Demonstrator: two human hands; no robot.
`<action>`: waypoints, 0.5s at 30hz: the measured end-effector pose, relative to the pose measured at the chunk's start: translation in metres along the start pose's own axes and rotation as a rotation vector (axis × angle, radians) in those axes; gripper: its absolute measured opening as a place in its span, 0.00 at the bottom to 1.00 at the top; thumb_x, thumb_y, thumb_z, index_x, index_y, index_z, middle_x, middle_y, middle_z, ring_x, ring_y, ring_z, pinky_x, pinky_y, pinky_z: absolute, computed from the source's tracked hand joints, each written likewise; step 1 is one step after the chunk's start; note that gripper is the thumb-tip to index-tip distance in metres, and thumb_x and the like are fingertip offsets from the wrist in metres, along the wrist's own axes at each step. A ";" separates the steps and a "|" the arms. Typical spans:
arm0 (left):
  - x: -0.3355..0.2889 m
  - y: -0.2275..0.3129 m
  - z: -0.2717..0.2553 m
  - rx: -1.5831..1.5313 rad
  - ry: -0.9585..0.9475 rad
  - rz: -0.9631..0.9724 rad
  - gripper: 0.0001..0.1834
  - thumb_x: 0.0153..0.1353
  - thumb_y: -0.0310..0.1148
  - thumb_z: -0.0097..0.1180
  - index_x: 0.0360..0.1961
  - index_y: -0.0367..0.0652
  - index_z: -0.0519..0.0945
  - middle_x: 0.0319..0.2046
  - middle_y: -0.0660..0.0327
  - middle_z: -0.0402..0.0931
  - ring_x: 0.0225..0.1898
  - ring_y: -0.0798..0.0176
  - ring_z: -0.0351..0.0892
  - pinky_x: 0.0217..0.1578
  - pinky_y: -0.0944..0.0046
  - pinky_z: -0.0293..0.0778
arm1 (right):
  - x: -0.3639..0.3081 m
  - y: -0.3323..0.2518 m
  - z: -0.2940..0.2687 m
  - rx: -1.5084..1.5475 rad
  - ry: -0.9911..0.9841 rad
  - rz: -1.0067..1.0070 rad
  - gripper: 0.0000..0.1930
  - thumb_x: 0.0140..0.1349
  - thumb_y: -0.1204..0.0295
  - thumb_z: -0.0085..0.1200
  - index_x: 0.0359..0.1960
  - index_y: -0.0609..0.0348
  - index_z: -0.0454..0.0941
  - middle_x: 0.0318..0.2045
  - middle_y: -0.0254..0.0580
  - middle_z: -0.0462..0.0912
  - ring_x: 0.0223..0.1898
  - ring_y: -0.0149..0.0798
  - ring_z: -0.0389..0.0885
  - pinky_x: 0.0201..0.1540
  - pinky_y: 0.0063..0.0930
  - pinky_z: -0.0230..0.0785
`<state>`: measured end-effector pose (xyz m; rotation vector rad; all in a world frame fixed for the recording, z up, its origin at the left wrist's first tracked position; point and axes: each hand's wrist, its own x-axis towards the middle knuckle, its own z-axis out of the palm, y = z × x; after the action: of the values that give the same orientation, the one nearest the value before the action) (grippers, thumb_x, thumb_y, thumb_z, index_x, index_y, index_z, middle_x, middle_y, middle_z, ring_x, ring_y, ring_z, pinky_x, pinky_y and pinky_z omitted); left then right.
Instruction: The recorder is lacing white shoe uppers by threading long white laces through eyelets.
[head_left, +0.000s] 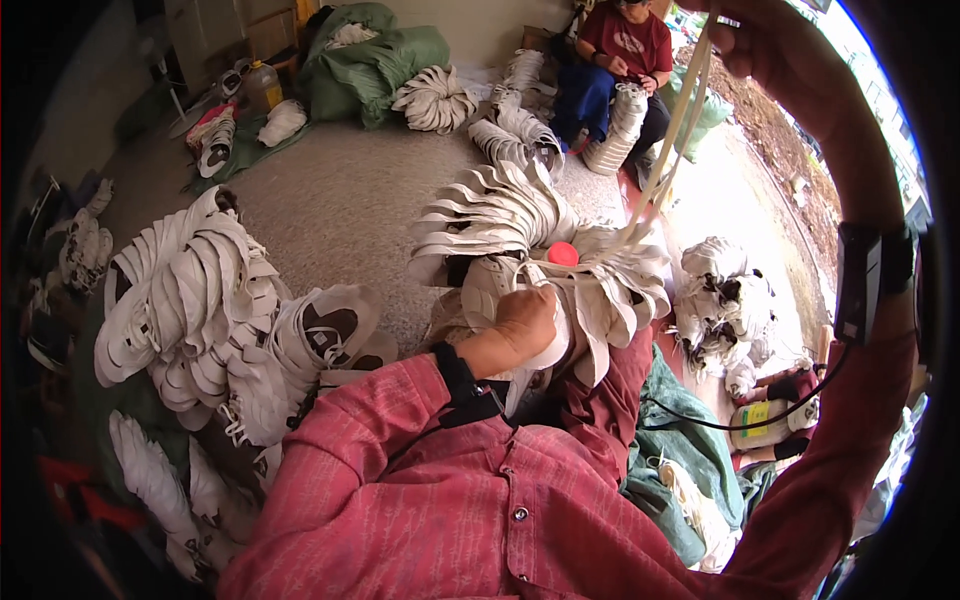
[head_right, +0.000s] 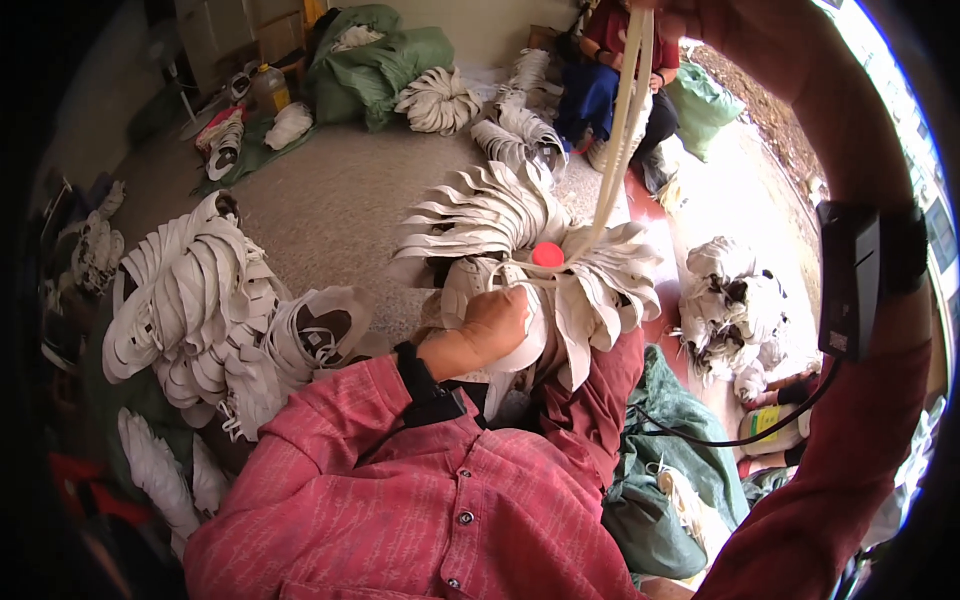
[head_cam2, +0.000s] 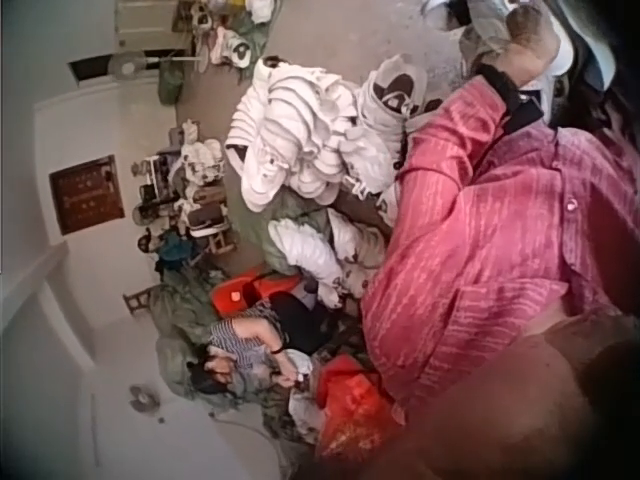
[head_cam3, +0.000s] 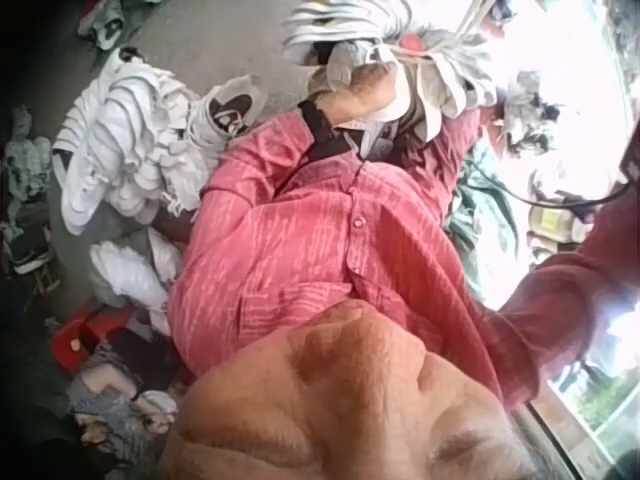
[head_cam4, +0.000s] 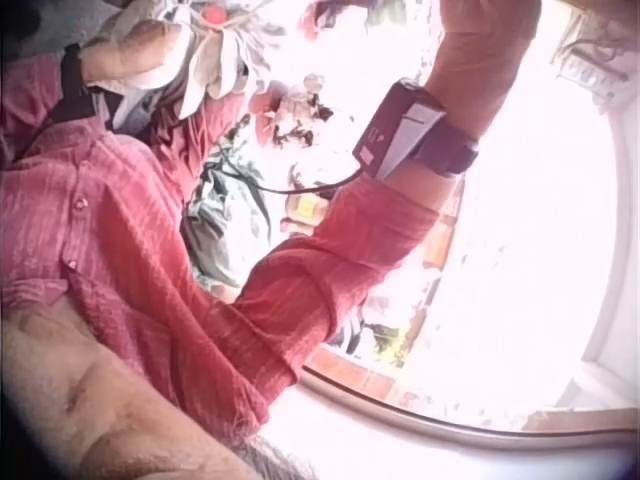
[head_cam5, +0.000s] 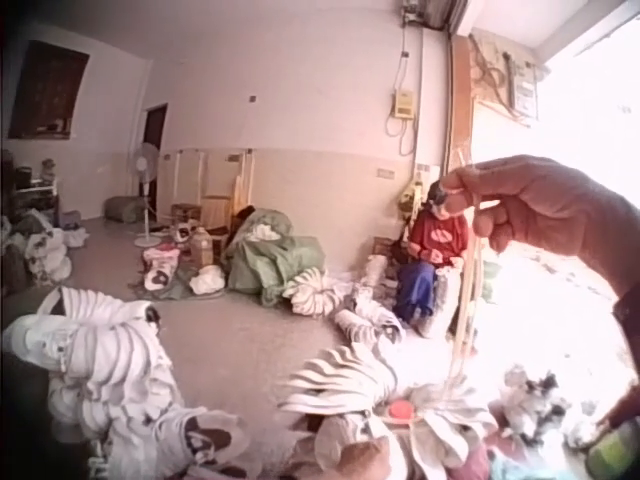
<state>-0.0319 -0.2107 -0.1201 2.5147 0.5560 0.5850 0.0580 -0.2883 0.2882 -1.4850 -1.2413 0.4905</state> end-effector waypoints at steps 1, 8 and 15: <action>-0.003 0.000 0.001 0.003 0.020 -0.002 0.06 0.55 0.31 0.55 0.29 0.39 0.75 0.26 0.48 0.79 0.27 0.43 0.80 0.30 0.47 0.74 | 0.000 0.001 0.002 0.004 -0.045 0.067 0.11 0.71 0.72 0.45 0.47 0.69 0.73 0.32 0.43 0.85 0.24 0.31 0.83 0.22 0.22 0.78; -0.048 -0.038 -0.015 -0.203 -0.223 0.743 0.19 0.51 0.41 0.64 0.41 0.39 0.79 0.36 0.53 0.77 0.46 0.50 0.76 0.55 0.53 0.67 | 0.027 -0.014 0.007 0.003 0.108 -0.110 0.09 0.71 0.73 0.43 0.44 0.67 0.74 0.25 0.35 0.81 0.24 0.27 0.80 0.27 0.20 0.77; -0.047 -0.044 -0.009 -0.137 -0.421 0.787 0.25 0.50 0.51 0.62 0.38 0.39 0.81 0.34 0.54 0.80 0.46 0.53 0.77 0.59 0.55 0.66 | 0.060 -0.022 0.029 -0.008 0.105 -0.051 0.10 0.71 0.75 0.43 0.45 0.72 0.72 0.25 0.40 0.78 0.22 0.30 0.76 0.26 0.20 0.76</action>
<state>-0.0873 -0.1950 -0.1514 2.5532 -0.6330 0.3084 0.0463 -0.2253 0.3170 -1.4634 -1.1965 0.3691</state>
